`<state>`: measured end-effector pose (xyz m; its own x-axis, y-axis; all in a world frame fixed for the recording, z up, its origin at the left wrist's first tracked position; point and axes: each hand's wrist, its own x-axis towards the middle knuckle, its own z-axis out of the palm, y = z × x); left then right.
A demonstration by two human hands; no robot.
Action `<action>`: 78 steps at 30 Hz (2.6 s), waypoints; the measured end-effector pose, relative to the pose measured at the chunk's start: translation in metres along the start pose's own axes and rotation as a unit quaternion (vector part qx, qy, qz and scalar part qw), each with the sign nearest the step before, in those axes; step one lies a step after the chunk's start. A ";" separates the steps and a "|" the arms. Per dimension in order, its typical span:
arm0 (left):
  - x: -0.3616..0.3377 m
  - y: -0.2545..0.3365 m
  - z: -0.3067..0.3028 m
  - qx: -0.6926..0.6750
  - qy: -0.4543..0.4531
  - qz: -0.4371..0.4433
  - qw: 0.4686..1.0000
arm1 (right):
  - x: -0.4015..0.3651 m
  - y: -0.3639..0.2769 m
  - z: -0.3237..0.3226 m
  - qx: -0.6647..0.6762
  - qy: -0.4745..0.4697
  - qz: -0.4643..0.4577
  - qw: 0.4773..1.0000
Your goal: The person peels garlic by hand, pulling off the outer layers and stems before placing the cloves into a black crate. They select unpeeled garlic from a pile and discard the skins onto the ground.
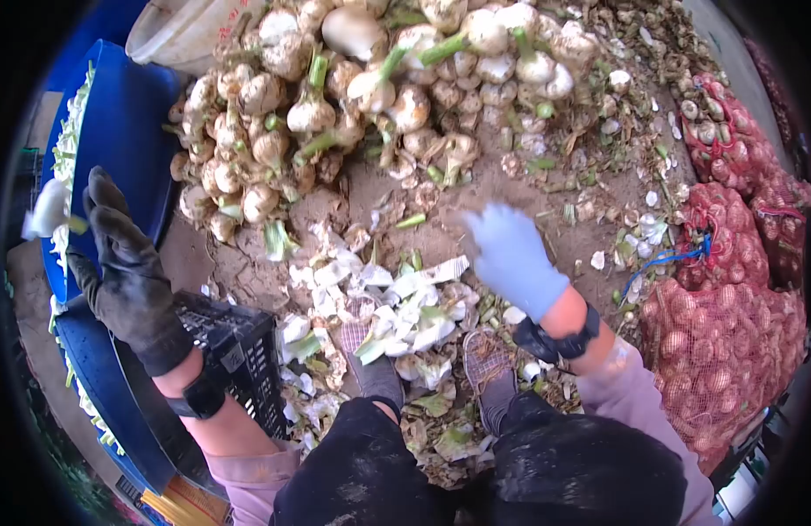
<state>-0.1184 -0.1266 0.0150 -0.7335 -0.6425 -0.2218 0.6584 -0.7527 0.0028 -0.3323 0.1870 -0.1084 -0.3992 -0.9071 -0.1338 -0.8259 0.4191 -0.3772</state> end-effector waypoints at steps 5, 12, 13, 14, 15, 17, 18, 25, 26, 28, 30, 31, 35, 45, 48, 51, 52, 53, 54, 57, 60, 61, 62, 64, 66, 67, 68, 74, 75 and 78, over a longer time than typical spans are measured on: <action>-0.003 -0.098 -0.079 0.559 0.047 0.001 0.828 | 0.079 0.047 0.026 -0.119 0.081 0.012 0.989; -0.049 -0.170 -0.154 0.823 -0.160 0.024 0.545 | -0.003 -0.025 0.033 0.635 -0.076 0.103 0.762; -0.051 -0.165 -0.164 0.794 -0.143 -0.024 0.591 | -0.011 -0.027 0.043 0.503 -0.081 0.066 0.858; -0.056 -0.160 -0.170 0.761 -0.123 -0.076 0.632 | -0.012 -0.026 0.036 0.561 -0.128 0.119 0.809; -0.058 -0.158 -0.163 0.772 -0.117 -0.093 0.617 | -0.010 -0.025 0.022 0.614 -0.172 0.171 0.751; -0.057 -0.154 -0.146 0.847 -0.202 -0.062 0.488 | -0.005 -0.026 0.011 0.616 -0.190 0.230 0.729; -0.058 -0.153 -0.147 0.847 -0.205 -0.064 0.487 | -0.005 -0.029 0.011 0.611 -0.187 0.237 0.732; -0.067 -0.152 -0.151 0.804 -0.112 -0.087 0.578 | -0.014 -0.049 0.021 0.599 -0.110 0.276 0.744; -0.067 -0.151 -0.150 0.723 -0.054 -0.150 0.673 | -0.015 -0.048 0.025 0.587 -0.087 0.266 0.759; -0.064 -0.148 -0.138 0.572 0.039 -0.272 0.773 | -0.018 -0.043 0.028 0.512 -0.023 0.189 0.837; -0.064 -0.146 -0.138 0.443 0.042 -0.297 0.845 | -0.023 -0.039 0.028 0.425 0.040 0.111 0.897; -0.065 -0.145 -0.138 0.303 0.046 -0.312 0.899 | -0.024 -0.040 0.020 0.332 0.015 0.091 0.939; -0.064 -0.145 -0.154 0.177 0.053 -0.345 0.920 | -0.029 -0.037 0.022 0.158 0.064 -0.012 0.985; -0.071 -0.140 -0.141 0.561 0.085 -0.325 0.757 | -0.018 -0.042 0.030 0.566 -0.208 0.188 0.775; -0.064 -0.126 -0.171 0.766 -0.025 -0.122 0.630 | -0.031 -0.057 0.027 0.680 -0.196 0.201 0.677; -0.071 -0.146 -0.156 0.742 -0.062 -0.091 0.661 | -0.031 -0.052 0.034 0.620 -0.166 0.166 0.749; -0.067 -0.141 -0.153 0.828 -0.115 -0.072 0.545 | -0.030 -0.048 0.038 0.546 -0.152 0.110 0.816; -0.068 -0.141 -0.149 0.828 -0.118 -0.075 0.543 | -0.029 -0.049 0.032 0.549 -0.149 0.112 0.815; -0.068 -0.141 -0.144 0.779 -0.029 -0.145 0.609 | -0.028 -0.052 0.022 0.530 -0.200 0.124 0.815; -0.073 -0.142 -0.144 0.618 0.086 -0.230 0.746 | -0.024 -0.034 0.031 0.409 -0.189 0.080 0.889; -0.079 -0.142 -0.147 0.351 0.135 -0.263 0.888 | -0.023 -0.008 0.037 0.129 -0.063 0.160 0.977; -0.080 -0.144 -0.146 0.352 0.135 -0.263 0.888 | -0.026 -0.002 0.036 0.101 -0.073 0.137 0.983; -0.081 -0.146 -0.143 0.391 0.129 -0.243 0.878 | -0.027 0.000 0.035 0.073 -0.084 0.113 0.987; -0.082 -0.146 -0.151 0.497 0.113 -0.194 0.838 | -0.031 -0.022 0.023 0.054 -0.027 0.059 0.996; -0.081 -0.148 -0.150 0.545 0.120 -0.177 0.811 | -0.031 -0.046 0.011 0.140 0.001 0.040 0.989; -0.081 -0.149 -0.148 0.593 0.124 -0.160 0.779 | -0.030 -0.054 0.015 0.140 0.001 0.042 0.989; -0.080 -0.153 -0.146 0.586 0.121 -0.149 0.787 | -0.028 -0.060 0.022 0.154 0.021 0.046 0.987; -0.078 -0.152 -0.137 0.642 0.024 -0.091 0.761 | -0.017 -0.050 0.022 0.124 0.008 0.084 0.989; -0.077 -0.153 -0.135 0.606 0.047 -0.085 0.789 | -0.018 -0.045 0.022 0.203 0.004 0.107 0.973; -0.075 -0.154 -0.135 0.653 0.032 -0.031 0.756 | -0.020 -0.047 0.021 0.295 -0.003 0.124 0.947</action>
<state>-0.1417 0.0571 -0.1002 -0.7196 -0.6225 -0.3078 -0.1366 -0.3076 0.9416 -0.2771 0.1851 -0.1076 -0.5480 -0.7848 -0.2895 -0.3398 0.5251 -0.7803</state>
